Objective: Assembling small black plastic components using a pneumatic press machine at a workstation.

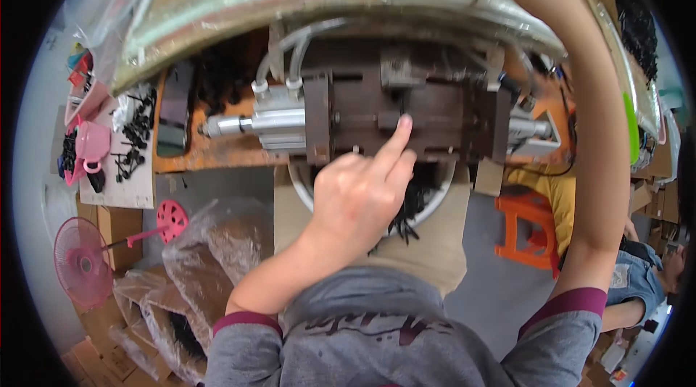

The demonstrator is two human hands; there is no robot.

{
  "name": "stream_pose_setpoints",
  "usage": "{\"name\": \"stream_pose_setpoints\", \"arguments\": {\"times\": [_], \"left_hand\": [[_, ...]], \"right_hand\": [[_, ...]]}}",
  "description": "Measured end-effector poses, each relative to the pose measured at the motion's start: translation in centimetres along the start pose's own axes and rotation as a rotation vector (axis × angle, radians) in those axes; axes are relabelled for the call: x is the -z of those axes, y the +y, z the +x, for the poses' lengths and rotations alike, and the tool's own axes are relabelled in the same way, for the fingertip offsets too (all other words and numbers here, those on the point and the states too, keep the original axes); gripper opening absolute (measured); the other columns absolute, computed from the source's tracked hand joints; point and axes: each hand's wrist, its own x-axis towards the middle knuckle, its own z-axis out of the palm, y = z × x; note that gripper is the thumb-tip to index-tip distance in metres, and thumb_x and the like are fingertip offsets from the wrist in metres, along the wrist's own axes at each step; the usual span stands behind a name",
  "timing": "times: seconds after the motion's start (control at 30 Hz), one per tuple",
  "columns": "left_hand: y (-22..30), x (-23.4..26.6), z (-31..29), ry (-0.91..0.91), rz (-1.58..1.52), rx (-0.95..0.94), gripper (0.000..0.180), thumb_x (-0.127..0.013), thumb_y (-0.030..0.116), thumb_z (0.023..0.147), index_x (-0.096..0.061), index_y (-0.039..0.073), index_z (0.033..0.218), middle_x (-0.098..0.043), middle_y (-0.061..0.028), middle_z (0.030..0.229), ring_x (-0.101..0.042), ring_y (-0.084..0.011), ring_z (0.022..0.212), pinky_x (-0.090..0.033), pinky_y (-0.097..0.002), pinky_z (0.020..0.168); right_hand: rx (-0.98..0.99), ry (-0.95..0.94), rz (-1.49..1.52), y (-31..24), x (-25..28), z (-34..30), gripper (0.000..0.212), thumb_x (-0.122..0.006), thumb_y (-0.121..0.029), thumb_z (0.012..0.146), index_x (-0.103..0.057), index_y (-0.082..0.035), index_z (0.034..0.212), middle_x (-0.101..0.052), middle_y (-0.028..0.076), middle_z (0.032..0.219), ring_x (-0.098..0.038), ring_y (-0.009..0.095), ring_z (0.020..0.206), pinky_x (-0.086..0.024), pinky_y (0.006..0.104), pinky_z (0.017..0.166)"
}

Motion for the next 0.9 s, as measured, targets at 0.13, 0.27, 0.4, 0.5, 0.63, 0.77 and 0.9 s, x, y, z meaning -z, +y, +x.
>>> {"name": "stream_pose_setpoints", "arguments": {"times": [0.13, 0.27, 0.4, 0.5, 0.63, 0.77, 0.9], "left_hand": [[0.2, -0.1, 0.2, -0.014, 0.012, -0.006, 0.024, -0.08, 0.014, 0.069, -0.071, 0.011, 0.09, -0.068, -0.0042, 0.123, -0.058, -0.0172, 0.053, -0.049, -0.0265, 0.053], [-0.6, -0.1, -0.4, 0.014, 0.008, -0.015, 0.024, -0.08, 0.014, 0.069, -0.071, 0.01, 0.091, -0.069, -0.0044, 0.123, -0.057, -0.0168, 0.053, -0.048, -0.0257, 0.053], [-0.9, 0.0, -0.5, 0.037, -0.095, -0.061, 0.025, -0.08, 0.014, 0.07, -0.071, 0.008, 0.093, -0.069, -0.0063, 0.123, -0.057, -0.0167, 0.054, -0.047, -0.0259, 0.054], [-0.3, 1.4, -1.0, -0.073, -0.141, -0.108, 0.026, -0.081, 0.013, 0.07, -0.071, 0.007, 0.093, -0.069, -0.0067, 0.122, -0.057, -0.0171, 0.055, -0.048, -0.0264, 0.055], [0.3, 0.3, -3.8, -0.283, -0.215, -0.249, 0.025, -0.08, 0.011, 0.071, -0.07, 0.007, 0.093, -0.068, -0.0091, 0.123, -0.065, -0.0205, 0.064, -0.05, -0.029, 0.057], [-2.6, -4.0, -8.0, -0.321, -0.127, -0.294, 0.035, -0.078, 0.012, 0.073, -0.069, 0.005, 0.106, -0.06, -0.0114, 0.135, -0.066, -0.024, 0.08, -0.053, -0.0343, 0.068], [-4.1, -5.8, -10.0, -0.321, -0.115, -0.074, 0.057, -0.074, 0.025, 0.083, -0.055, 0.006, 0.134, -0.049, -0.0195, 0.143, -0.054, -0.0399, 0.115, -0.047, -0.0441, 0.094]], "right_hand": [[0.01, 0.29, -0.046, -3.6, 0.6, -5.0, 0.04, -0.074, -0.003, 0.076, -0.066, -0.007, 0.115, -0.067, 0.012, 0.11, -0.059, 0.017, 0.084, -0.049, 0.0308, 0.072], [0.151, 0.393, 0.164, -6.5, -5.3, -13.7, 0.031, -0.076, 0.007, 0.073, -0.068, -0.002, 0.101, -0.07, 0.009, 0.097, -0.061, 0.016, 0.072, -0.048, 0.0287, 0.06], [0.111, 0.155, 0.355, -9.1, -11.8, -23.3, 0.029, -0.075, -0.004, 0.064, -0.07, -0.006, 0.092, -0.061, 0.004, 0.081, -0.058, 0.018, 0.061, -0.043, 0.03, 0.05], [-0.067, 0.068, 0.351, -10.3, -15.5, -28.8, 0.026, -0.074, -0.008, 0.068, -0.068, -0.007, 0.093, -0.062, 0.005, 0.086, -0.061, 0.021, 0.071, -0.047, 0.0325, 0.057], [-0.051, -0.032, 0.349, -9.4, -17.6, -31.9, 0.034, -0.066, -0.014, 0.076, -0.064, -0.006, 0.109, -0.061, 0.009, 0.103, -0.061, 0.025, 0.095, -0.048, 0.0375, 0.078], [0.111, 0.026, 0.126, -7.1, -20.0, -31.6, 0.046, -0.059, -0.017, 0.08, -0.056, -0.01, 0.125, -0.059, 0.008, 0.118, -0.059, 0.019, 0.094, -0.046, 0.0321, 0.077], [0.246, 0.131, 0.152, -6.5, -22.8, -30.9, 0.043, -0.055, -0.017, 0.084, -0.054, -0.012, 0.127, -0.055, 0.011, 0.132, -0.057, 0.021, 0.101, -0.046, 0.0339, 0.08]]}}
